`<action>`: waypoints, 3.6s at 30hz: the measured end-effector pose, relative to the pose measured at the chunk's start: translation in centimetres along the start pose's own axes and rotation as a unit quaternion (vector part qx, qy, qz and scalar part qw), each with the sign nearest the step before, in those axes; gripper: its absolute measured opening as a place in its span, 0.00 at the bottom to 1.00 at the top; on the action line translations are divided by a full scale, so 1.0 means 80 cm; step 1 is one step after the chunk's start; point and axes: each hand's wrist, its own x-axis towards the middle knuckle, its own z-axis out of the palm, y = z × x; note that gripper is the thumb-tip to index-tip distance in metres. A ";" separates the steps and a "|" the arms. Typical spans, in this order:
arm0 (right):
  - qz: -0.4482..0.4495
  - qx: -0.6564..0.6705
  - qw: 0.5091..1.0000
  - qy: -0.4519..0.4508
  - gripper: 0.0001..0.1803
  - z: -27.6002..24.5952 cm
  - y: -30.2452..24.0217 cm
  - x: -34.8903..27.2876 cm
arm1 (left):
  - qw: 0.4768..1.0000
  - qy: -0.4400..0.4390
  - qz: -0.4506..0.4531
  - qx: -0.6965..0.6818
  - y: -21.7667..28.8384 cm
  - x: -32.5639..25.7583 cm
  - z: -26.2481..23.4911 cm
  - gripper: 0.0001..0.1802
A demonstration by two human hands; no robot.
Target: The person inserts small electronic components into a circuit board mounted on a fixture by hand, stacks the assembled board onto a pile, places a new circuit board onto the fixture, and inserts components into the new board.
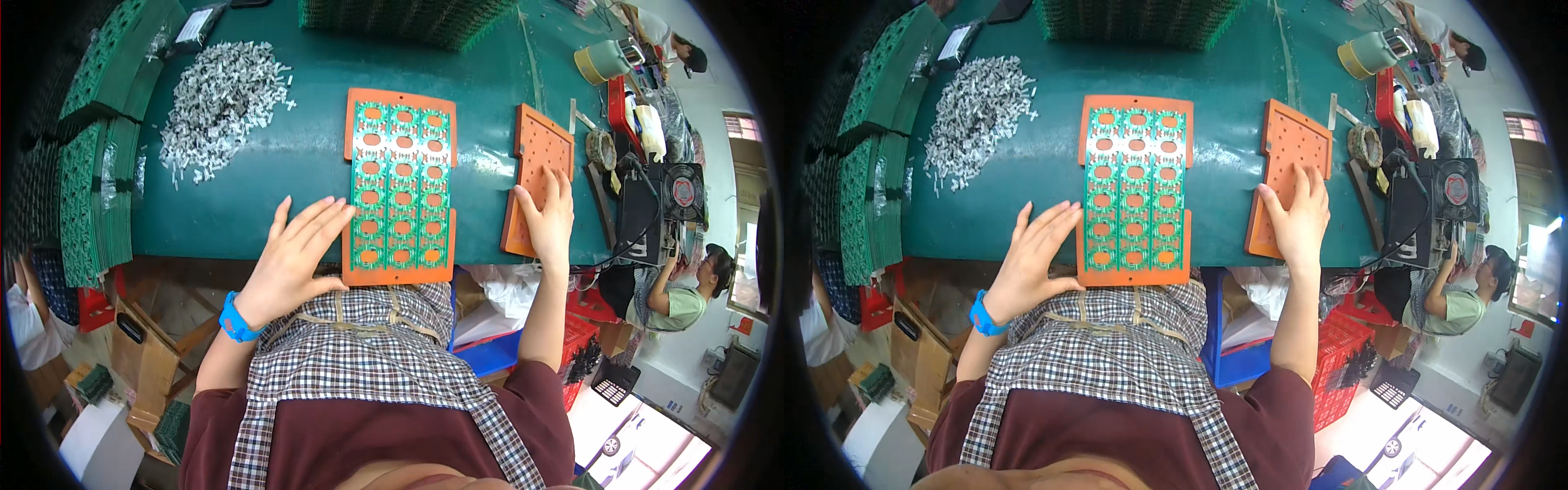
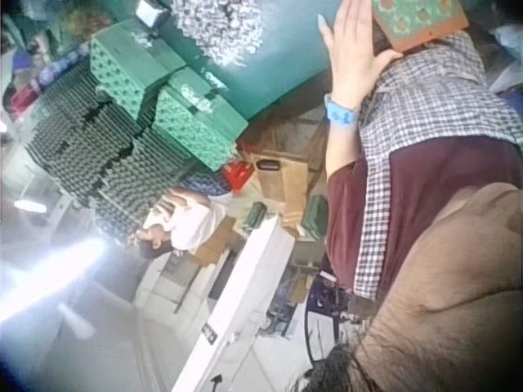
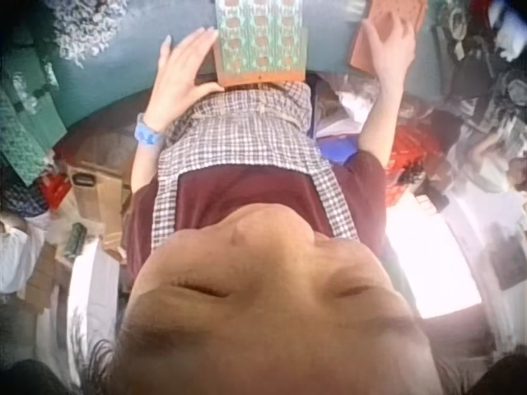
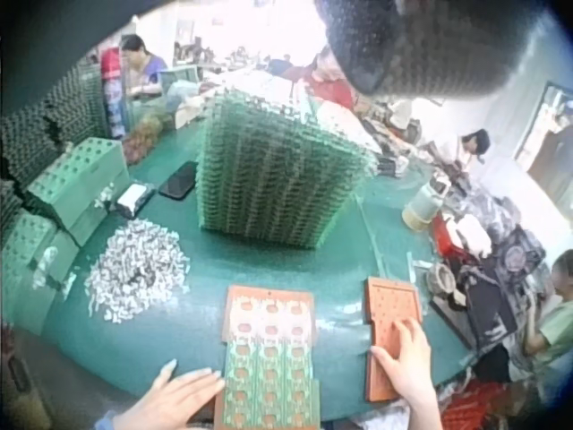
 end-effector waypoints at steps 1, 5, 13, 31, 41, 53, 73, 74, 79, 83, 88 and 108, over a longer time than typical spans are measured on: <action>0.017 0.003 1.000 -0.014 0.40 -0.002 -0.006 0.004 | 1.000 0.006 -0.001 -0.005 0.000 0.000 0.001 0.57; 0.071 0.027 0.997 -0.016 0.42 0.006 -0.007 0.026 | 0.999 0.026 0.027 0.023 0.006 0.013 0.003 0.57; 0.015 0.210 0.978 0.009 0.34 -0.026 -0.081 0.016 | 0.994 0.076 0.046 -0.066 0.011 0.039 0.036 0.55; -0.012 0.103 0.994 0.035 0.33 -0.042 -0.151 0.004 | 0.933 0.193 -0.018 -0.303 0.004 0.035 0.039 0.41; -0.030 -0.095 0.990 0.097 0.23 -0.004 0.025 -0.013 | 0.968 0.192 -0.005 -0.161 -0.062 0.149 -0.034 0.32; 0.182 0.649 0.677 -0.295 0.27 0.010 -0.131 -0.174 | 0.982 0.115 0.003 0.152 -0.018 0.243 0.004 0.34; -0.125 0.318 0.872 -0.350 0.21 0.028 -0.155 0.183 | 0.966 0.197 -0.143 -0.091 -0.010 0.038 -0.047 0.10; -0.180 0.333 0.875 -0.301 0.22 0.041 -0.162 0.178 | 0.947 0.316 -0.055 0.008 -0.038 0.058 -0.046 0.09; -0.226 0.390 0.858 -0.244 0.23 0.057 -0.177 0.151 | 0.938 0.265 -0.092 0.203 -0.091 0.123 -0.063 0.11; -0.222 0.350 0.879 -0.235 0.22 0.042 -0.173 0.134 | 0.944 0.255 -0.118 0.171 -0.105 0.131 -0.054 0.07; -0.192 0.335 0.897 -0.213 0.16 0.032 -0.182 0.124 | 0.941 0.261 -0.050 0.210 -0.104 0.136 -0.052 0.06; -0.223 0.433 0.834 -0.259 0.08 0.004 -0.234 0.059 | 0.769 0.180 -0.132 -0.599 -0.013 0.099 -0.007 0.21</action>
